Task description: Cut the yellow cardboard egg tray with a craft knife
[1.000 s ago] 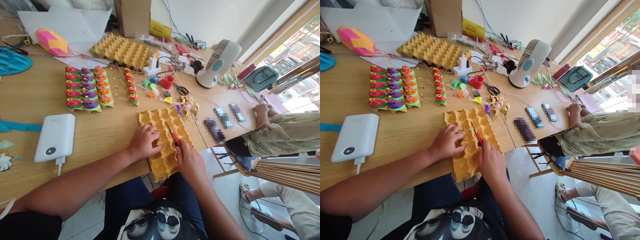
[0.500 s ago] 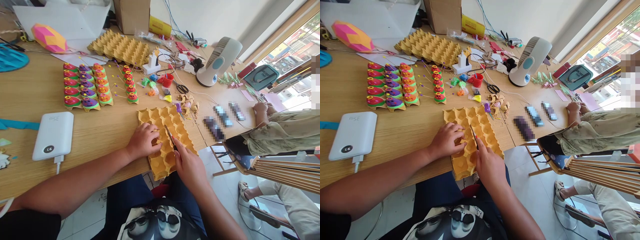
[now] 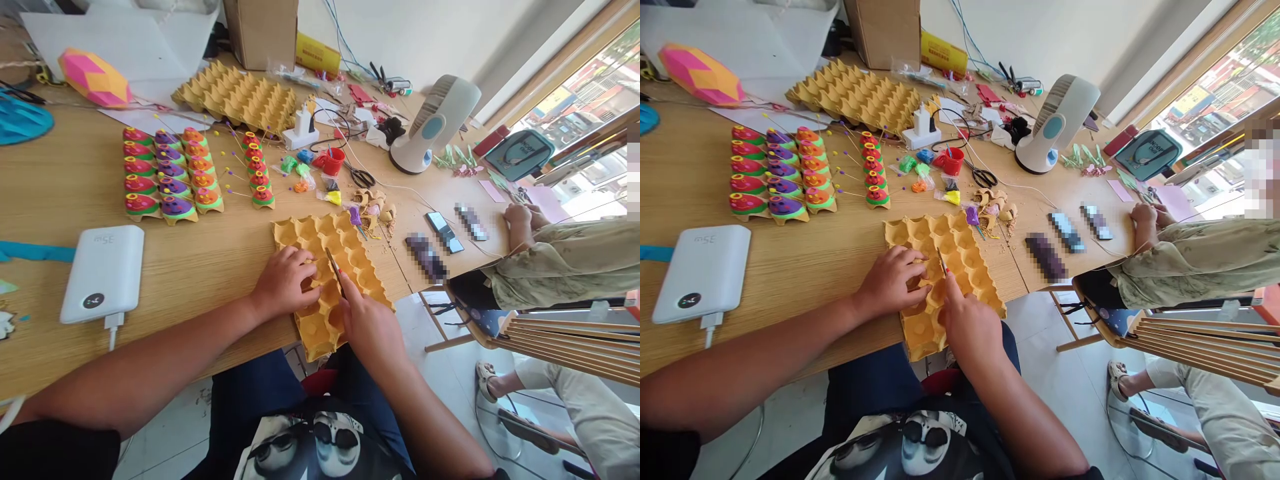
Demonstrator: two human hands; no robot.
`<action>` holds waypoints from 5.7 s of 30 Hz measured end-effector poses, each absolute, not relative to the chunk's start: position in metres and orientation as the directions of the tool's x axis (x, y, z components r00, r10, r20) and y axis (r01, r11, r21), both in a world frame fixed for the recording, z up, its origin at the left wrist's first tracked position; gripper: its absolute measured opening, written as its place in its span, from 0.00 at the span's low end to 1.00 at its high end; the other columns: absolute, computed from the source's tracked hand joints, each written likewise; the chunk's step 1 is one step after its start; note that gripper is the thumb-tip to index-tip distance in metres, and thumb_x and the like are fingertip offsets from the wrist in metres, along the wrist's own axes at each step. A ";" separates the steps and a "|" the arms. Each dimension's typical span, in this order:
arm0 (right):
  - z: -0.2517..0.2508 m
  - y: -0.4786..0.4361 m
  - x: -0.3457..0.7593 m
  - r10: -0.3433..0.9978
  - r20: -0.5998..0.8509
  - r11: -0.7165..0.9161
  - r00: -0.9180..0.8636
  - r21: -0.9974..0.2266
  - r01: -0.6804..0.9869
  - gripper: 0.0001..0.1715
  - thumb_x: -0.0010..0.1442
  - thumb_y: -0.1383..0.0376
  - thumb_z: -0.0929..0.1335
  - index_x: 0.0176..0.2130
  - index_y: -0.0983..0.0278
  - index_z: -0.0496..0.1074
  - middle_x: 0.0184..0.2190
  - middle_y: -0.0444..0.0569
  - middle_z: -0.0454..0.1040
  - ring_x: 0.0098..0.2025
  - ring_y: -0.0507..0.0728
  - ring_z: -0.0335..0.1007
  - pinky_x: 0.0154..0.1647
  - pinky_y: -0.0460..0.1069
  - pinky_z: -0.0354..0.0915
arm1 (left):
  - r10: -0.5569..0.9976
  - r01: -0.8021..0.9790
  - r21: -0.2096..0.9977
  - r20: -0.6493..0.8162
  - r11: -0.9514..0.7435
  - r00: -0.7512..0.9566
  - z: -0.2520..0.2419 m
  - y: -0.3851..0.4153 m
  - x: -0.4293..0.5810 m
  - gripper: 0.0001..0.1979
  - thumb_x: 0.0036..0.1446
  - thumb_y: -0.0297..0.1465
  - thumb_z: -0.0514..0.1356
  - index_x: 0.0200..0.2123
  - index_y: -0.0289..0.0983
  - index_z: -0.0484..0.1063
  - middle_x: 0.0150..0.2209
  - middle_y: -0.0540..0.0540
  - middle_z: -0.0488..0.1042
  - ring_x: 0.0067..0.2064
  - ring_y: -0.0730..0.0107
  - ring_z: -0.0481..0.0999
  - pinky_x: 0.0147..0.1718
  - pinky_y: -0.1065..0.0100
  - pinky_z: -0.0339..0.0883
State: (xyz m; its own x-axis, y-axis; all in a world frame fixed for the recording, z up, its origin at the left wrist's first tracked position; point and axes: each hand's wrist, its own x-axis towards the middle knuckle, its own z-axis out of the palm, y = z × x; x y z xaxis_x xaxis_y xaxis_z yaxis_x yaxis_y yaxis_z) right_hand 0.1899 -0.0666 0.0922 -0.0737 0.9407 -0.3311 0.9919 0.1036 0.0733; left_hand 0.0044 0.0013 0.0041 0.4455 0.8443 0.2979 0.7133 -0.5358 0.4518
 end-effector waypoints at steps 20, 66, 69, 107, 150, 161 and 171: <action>0.107 -0.060 0.184 0.921 -0.379 0.138 -0.088 0.105 0.985 0.35 0.74 0.62 0.59 0.76 0.58 0.50 0.40 0.52 0.83 0.38 0.59 0.82 0.33 0.47 0.66 | 0.850 0.731 0.433 0.282 -0.527 0.445 0.003 0.000 0.005 0.14 0.59 0.45 0.63 0.34 0.41 0.78 0.52 0.43 0.76 0.51 0.51 0.69 0.50 0.49 0.66; 0.122 -0.082 0.199 0.899 -0.430 0.146 -0.084 0.113 0.983 0.34 0.75 0.64 0.60 0.75 0.55 0.50 0.40 0.49 0.84 0.39 0.57 0.83 0.33 0.46 0.65 | 0.843 0.700 0.468 0.304 -0.538 0.445 0.004 -0.001 0.005 0.12 0.58 0.43 0.63 0.32 0.40 0.77 0.51 0.43 0.77 0.50 0.52 0.70 0.50 0.50 0.66; 0.128 -0.084 0.205 0.897 -0.429 0.150 -0.110 0.062 0.987 0.31 0.75 0.64 0.60 0.73 0.55 0.55 0.42 0.48 0.85 0.40 0.58 0.83 0.33 0.47 0.64 | 0.842 0.704 0.463 0.309 -0.539 0.441 0.003 -0.001 0.005 0.12 0.58 0.43 0.64 0.32 0.40 0.78 0.51 0.43 0.77 0.50 0.52 0.70 0.51 0.51 0.66; 0.161 -0.049 0.190 0.939 -0.283 0.261 -0.194 0.222 0.939 0.27 0.75 0.60 0.61 0.70 0.52 0.64 0.35 0.46 0.85 0.33 0.56 0.80 0.27 0.47 0.58 | 0.843 0.694 0.480 0.333 -0.537 0.422 0.003 -0.001 0.006 0.11 0.56 0.42 0.64 0.32 0.40 0.79 0.50 0.43 0.77 0.50 0.52 0.70 0.52 0.49 0.67; 0.151 -0.060 0.189 0.920 -0.362 0.272 -0.154 0.304 0.913 0.35 0.73 0.64 0.65 0.74 0.55 0.56 0.32 0.47 0.83 0.33 0.54 0.80 0.25 0.47 0.57 | 0.850 0.701 0.481 0.293 -0.526 0.437 0.006 -0.001 0.005 0.13 0.58 0.43 0.63 0.33 0.40 0.78 0.51 0.43 0.77 0.51 0.51 0.71 0.52 0.49 0.67; 0.147 -0.062 0.190 0.918 -0.367 0.278 -0.153 0.318 0.906 0.35 0.74 0.64 0.64 0.75 0.56 0.54 0.32 0.49 0.83 0.32 0.55 0.80 0.26 0.46 0.59 | 0.849 0.710 0.466 0.291 -0.529 0.441 0.006 -0.001 0.005 0.13 0.58 0.44 0.62 0.33 0.40 0.78 0.51 0.43 0.77 0.50 0.51 0.70 0.50 0.50 0.67; 0.144 -0.066 0.190 0.920 -0.362 0.273 -0.152 0.312 0.910 0.35 0.74 0.64 0.64 0.75 0.55 0.53 0.33 0.49 0.83 0.33 0.55 0.81 0.27 0.46 0.61 | 0.842 0.708 0.457 0.292 -0.539 0.452 0.005 -0.001 0.005 0.14 0.58 0.44 0.62 0.33 0.40 0.78 0.51 0.43 0.77 0.51 0.51 0.70 0.50 0.49 0.66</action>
